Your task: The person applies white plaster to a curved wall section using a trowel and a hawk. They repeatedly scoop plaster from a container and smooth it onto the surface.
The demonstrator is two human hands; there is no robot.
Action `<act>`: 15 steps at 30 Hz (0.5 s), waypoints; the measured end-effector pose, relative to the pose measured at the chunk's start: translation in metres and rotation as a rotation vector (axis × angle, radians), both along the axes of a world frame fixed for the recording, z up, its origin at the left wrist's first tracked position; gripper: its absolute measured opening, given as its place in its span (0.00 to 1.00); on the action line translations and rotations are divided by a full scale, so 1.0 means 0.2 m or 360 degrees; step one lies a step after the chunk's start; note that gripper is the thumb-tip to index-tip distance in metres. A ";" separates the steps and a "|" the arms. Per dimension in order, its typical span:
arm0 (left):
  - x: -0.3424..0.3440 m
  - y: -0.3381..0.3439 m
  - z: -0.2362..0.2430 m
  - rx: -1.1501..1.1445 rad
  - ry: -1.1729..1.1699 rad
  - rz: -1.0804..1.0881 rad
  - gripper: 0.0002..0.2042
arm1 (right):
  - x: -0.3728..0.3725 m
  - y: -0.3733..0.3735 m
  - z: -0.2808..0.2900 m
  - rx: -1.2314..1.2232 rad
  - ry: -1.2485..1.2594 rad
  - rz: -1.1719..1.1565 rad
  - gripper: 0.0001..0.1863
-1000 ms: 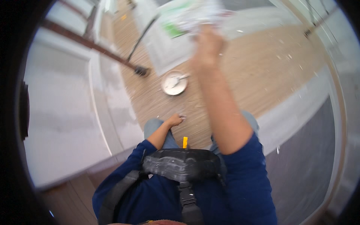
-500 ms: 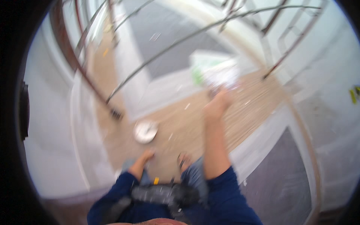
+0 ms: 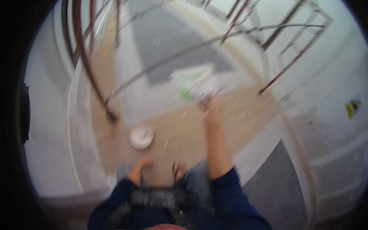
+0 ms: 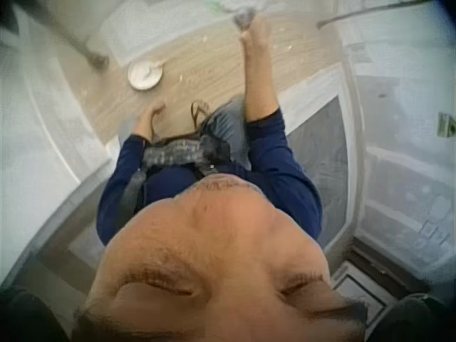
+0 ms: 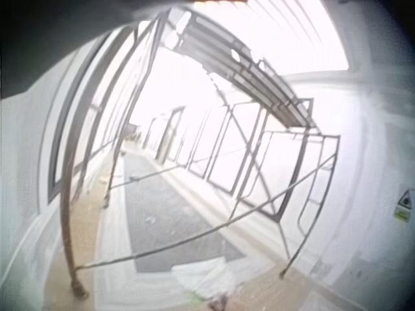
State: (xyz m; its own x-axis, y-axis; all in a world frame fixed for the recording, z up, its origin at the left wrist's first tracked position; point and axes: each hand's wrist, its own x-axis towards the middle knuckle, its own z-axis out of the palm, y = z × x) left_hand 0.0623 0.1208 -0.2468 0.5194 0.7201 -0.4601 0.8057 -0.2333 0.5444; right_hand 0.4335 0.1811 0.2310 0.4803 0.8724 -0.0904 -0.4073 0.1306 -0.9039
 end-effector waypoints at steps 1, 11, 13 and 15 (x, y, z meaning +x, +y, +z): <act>-0.26 0.09 0.03 0.0229 -0.0008 0.0087 0.12 | -0.06 0.15 0.19 -0.0064 0.0116 -0.0019 0.17; 0.14 -0.16 0.90 -0.0267 -0.0173 0.0828 0.17 | 0.45 -0.11 -0.60 -0.0729 0.0003 -0.0063 0.09; 0.16 -0.15 0.99 -0.0273 -0.0197 0.0767 0.18 | 0.58 -0.10 -0.87 -0.0878 0.0114 -0.0230 0.10; 0.12 -0.20 1.00 -0.0229 -0.0309 0.0708 0.18 | 0.63 -0.06 -1.11 -0.1034 0.0296 -0.0478 0.11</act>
State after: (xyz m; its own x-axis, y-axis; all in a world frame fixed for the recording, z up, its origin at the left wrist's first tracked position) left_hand 0.0856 0.0810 -0.0475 0.2624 0.8276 -0.4962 0.6907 0.1980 0.6955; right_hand 0.5600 0.1696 0.0094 0.6162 0.4487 -0.6473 -0.5923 -0.2776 -0.7564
